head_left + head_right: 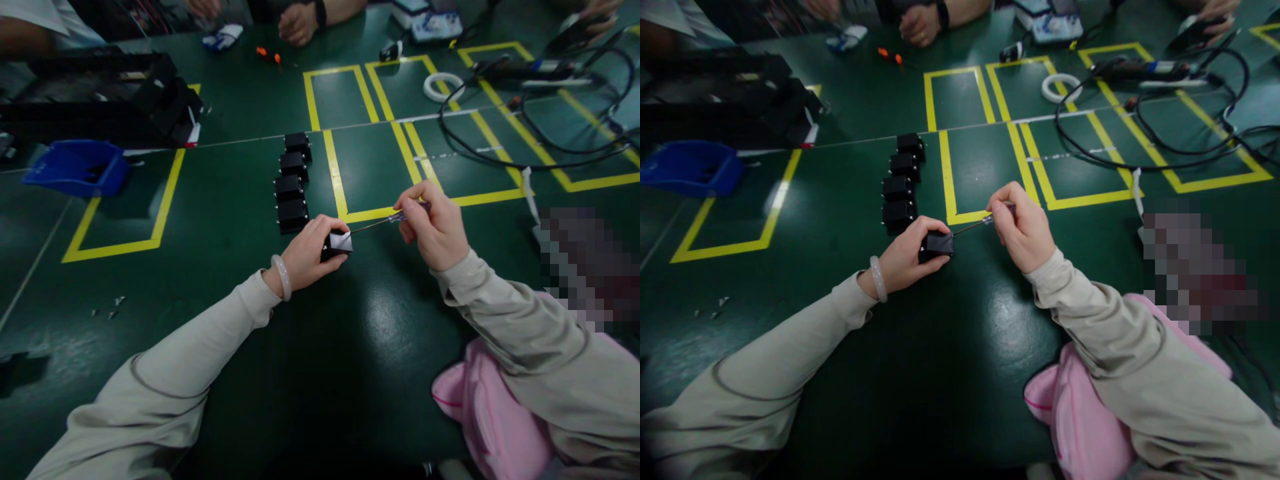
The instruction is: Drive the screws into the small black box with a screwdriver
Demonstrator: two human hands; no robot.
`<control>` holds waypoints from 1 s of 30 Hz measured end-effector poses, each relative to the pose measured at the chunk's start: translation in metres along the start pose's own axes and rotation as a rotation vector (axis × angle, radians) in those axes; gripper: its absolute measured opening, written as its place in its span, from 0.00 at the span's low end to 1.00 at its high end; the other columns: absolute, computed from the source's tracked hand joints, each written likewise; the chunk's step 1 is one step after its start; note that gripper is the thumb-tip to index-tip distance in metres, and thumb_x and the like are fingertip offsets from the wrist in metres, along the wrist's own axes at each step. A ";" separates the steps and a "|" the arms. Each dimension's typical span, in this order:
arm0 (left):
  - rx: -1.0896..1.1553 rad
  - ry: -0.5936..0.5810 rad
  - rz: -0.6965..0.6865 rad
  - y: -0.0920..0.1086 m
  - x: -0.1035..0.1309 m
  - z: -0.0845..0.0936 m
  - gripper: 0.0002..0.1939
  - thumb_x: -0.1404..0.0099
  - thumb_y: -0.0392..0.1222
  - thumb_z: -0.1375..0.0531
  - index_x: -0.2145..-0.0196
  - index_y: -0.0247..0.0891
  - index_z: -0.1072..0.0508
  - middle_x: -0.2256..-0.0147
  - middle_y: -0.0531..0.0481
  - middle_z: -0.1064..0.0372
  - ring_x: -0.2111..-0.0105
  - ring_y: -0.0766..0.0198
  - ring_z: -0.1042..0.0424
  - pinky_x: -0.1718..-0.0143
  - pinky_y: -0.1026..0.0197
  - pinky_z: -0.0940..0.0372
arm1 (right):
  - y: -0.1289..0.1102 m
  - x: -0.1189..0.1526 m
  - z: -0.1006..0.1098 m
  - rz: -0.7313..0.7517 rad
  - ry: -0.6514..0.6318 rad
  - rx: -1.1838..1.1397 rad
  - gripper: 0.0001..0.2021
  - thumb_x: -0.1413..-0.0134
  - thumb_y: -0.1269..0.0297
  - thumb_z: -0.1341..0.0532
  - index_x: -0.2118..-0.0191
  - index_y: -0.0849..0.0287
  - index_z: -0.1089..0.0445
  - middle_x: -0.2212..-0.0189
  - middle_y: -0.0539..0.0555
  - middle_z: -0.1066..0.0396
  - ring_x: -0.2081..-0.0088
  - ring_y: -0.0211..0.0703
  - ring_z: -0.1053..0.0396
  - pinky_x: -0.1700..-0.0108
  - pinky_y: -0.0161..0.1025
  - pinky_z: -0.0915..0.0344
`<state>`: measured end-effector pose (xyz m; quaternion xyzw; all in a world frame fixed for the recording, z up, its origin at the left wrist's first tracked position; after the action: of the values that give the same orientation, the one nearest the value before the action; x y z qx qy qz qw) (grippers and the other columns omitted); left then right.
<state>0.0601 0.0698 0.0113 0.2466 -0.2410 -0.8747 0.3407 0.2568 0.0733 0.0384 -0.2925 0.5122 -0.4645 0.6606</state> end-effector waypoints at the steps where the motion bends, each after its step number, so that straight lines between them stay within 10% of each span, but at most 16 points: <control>1: -0.002 0.003 -0.004 0.000 0.000 0.000 0.18 0.35 0.37 0.38 0.49 0.38 0.36 0.52 0.44 0.33 0.52 0.56 0.31 0.49 0.51 0.33 | 0.000 0.000 0.000 0.000 0.001 0.004 0.14 0.32 0.52 0.44 0.67 0.54 0.36 0.86 0.42 0.44 0.86 0.33 0.43 0.82 0.37 0.47; 30: -0.003 0.007 0.010 0.000 -0.001 0.001 0.18 0.35 0.37 0.38 0.49 0.38 0.36 0.52 0.44 0.33 0.52 0.55 0.31 0.49 0.51 0.33 | -0.002 0.000 -0.002 0.025 0.009 -0.024 0.13 0.33 0.48 0.42 0.61 0.53 0.36 0.85 0.42 0.43 0.85 0.34 0.43 0.83 0.38 0.48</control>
<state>0.0600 0.0707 0.0116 0.2480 -0.2396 -0.8725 0.3462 0.2546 0.0729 0.0395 -0.2916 0.5244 -0.4513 0.6605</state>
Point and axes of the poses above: each hand's wrist, its own x-axis away from the middle knuckle, its own z-axis out of the back of the hand, y = z × x, the point moved 7 cm from there along -x, towards the middle knuckle
